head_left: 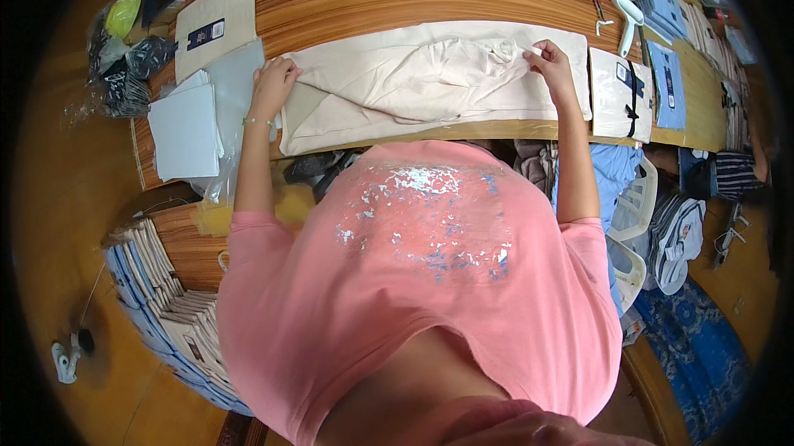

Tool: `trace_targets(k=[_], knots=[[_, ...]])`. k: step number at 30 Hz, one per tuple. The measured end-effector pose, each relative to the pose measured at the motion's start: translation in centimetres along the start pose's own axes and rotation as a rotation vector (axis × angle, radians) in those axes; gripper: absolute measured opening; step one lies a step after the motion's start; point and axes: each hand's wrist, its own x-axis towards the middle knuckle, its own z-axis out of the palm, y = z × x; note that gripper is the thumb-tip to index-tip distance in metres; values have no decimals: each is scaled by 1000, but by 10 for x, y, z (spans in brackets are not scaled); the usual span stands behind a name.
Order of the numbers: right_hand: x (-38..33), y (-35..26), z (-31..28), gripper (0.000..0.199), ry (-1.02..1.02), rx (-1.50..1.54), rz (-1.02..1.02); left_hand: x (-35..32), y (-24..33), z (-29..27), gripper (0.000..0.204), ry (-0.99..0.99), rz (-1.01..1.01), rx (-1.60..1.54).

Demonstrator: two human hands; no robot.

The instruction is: The person picks up a shirt, spreads it out on a table, folds it, and places it inside a clear plastic bag.

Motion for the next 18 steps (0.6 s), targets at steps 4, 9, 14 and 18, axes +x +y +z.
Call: trace_targets(k=[4,9,14,18], knots=[[18,8,1,16,91,-44,-45,-4,5,-1,22,54,5,104],[17,33,-10,27,262,-399,-201,-13,36,4,22,430,67,196],[-12,67,-86,25,518,-794,-285,-3,132,25,20,327,385,-372],[-18,80,-111,28,428,-892,-485,4,241,62,36,141,622,-213]])
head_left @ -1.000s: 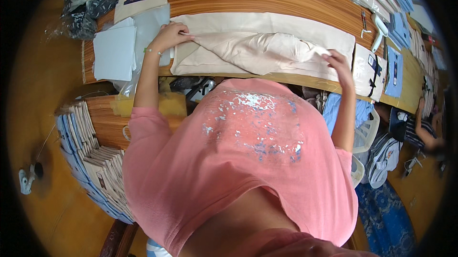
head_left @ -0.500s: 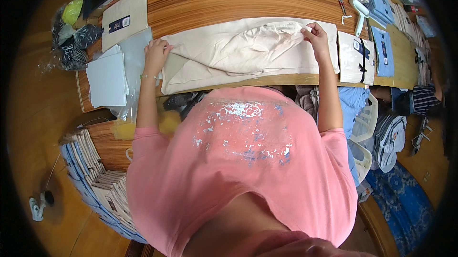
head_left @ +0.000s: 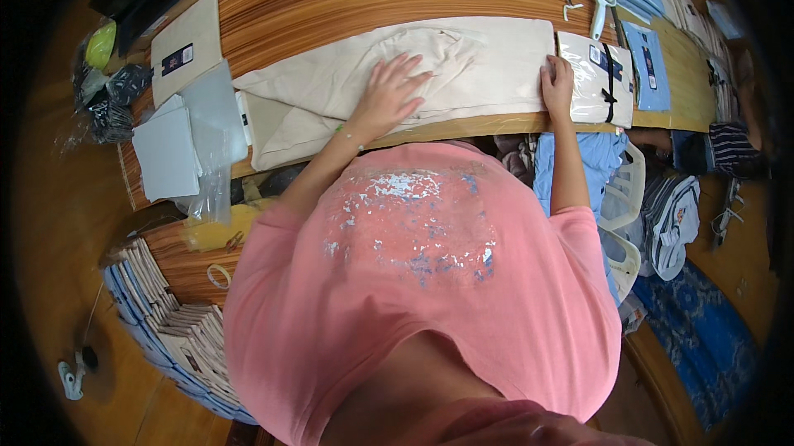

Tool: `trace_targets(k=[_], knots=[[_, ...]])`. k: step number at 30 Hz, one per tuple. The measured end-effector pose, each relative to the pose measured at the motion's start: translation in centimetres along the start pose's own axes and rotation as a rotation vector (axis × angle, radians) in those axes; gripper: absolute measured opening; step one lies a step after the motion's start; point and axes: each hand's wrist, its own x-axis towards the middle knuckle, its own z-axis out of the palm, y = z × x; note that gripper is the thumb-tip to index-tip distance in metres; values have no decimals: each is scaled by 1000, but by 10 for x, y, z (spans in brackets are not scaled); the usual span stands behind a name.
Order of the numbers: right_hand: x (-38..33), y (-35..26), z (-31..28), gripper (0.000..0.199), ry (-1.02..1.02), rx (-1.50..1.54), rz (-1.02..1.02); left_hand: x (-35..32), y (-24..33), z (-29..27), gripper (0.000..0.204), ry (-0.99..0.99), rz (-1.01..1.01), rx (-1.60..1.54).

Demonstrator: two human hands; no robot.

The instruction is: The person picks up a shirt, spreads it out on a table, folds it, and places it inside a clear plastic bag.

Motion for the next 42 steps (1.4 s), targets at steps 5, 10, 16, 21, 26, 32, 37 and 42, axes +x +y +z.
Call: trace_targets(k=[5,10,16,21,26,32,37,42], knots=[[17,17,-13,38,-136,238,182,-4,-10,38,40,-134,-15,59],[23,-19,-12,58,-433,-275,396,18,17,23,30,-49,-21,-86],[43,8,-29,53,-666,435,454,90,56,51,25,-58,-283,-785],[46,5,-30,59,-717,540,213,116,58,72,35,-12,-704,-1616],[58,-60,-73,58,-1029,870,163,124,57,112,48,46,-723,-1368],[39,-32,-64,48,-1017,906,254,127,64,127,51,7,-851,-1288],[19,-49,-45,53,-775,553,85,135,68,126,54,70,-911,-1420],[6,-65,-51,49,-740,506,-81,135,68,136,55,190,-819,-1233]])
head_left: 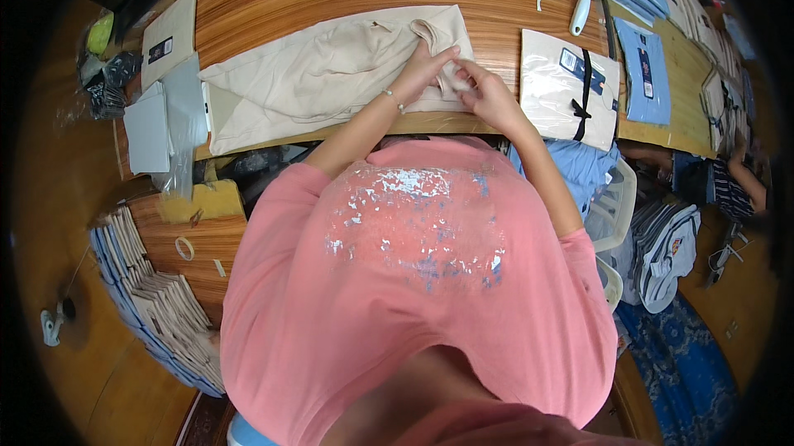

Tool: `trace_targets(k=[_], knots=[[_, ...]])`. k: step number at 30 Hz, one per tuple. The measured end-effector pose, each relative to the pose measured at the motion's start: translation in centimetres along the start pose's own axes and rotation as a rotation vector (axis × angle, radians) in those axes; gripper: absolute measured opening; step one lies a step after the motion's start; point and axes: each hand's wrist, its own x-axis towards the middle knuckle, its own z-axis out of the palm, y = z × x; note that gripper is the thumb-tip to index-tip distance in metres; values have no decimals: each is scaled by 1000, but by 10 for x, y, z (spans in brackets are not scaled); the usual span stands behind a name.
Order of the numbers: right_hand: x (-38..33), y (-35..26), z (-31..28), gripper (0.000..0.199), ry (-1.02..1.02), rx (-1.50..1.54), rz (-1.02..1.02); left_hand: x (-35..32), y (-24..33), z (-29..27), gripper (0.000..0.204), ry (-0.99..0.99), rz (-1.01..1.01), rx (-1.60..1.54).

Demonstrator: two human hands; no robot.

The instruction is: The person picks up a shirt, spreads it out on a table, folds it, and places it inside a clear plastic bag.

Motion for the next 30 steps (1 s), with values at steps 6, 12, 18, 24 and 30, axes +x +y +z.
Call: trace_targets(k=[6,12,18,24,30], knots=[[-8,10,-35,38,51,402,17,3,39,-23,58,-71,149,84],[5,34,6,55,135,-295,-240,-27,21,-33,72,106,430,514],[8,32,14,57,42,-532,-252,-52,27,-36,64,7,341,759],[14,39,12,54,26,-471,-246,-73,53,-22,62,188,278,1184],[66,54,-7,48,-47,-502,-493,-53,-8,-1,73,18,671,1331]])
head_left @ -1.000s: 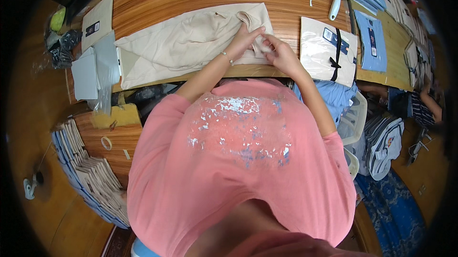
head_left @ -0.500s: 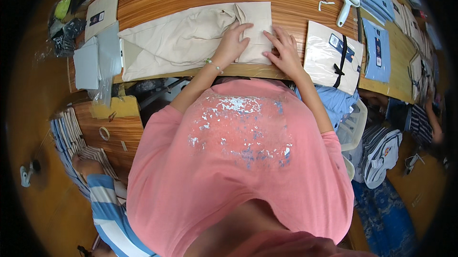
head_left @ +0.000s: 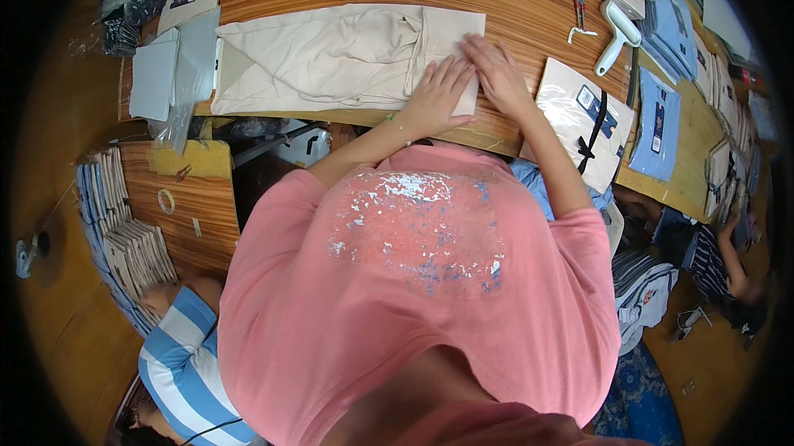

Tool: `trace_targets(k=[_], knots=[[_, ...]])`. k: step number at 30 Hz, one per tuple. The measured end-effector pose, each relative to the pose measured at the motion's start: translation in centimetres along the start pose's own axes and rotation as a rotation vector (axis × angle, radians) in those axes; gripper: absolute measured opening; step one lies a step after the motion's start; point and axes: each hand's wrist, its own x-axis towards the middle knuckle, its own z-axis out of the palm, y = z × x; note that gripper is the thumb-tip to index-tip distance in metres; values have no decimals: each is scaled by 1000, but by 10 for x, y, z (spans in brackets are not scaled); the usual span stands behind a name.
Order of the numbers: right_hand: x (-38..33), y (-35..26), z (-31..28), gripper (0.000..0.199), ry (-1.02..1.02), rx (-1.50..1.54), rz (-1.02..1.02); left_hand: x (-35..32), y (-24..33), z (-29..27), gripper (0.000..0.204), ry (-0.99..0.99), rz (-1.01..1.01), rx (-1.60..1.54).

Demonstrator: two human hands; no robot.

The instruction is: The person picks up a shirt, spreads it out on a table, folds it, and places it inside a clear plastic bag.

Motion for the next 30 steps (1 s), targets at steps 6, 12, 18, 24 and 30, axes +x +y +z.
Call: trace_targets(k=[6,12,18,24,30], knots=[[11,48,-35,49,285,-242,450,-7,-8,12,90,-58,54,-30],[26,36,-24,64,46,-359,-89,-12,15,20,97,-10,-143,17],[82,36,-19,48,-95,-541,-512,-14,11,26,74,-3,-179,103],[116,-20,-64,33,-773,-429,-356,-39,6,-27,40,-63,-552,-856],[175,-91,-90,38,-1225,93,-218,-120,-50,-75,45,116,-840,-2049]])
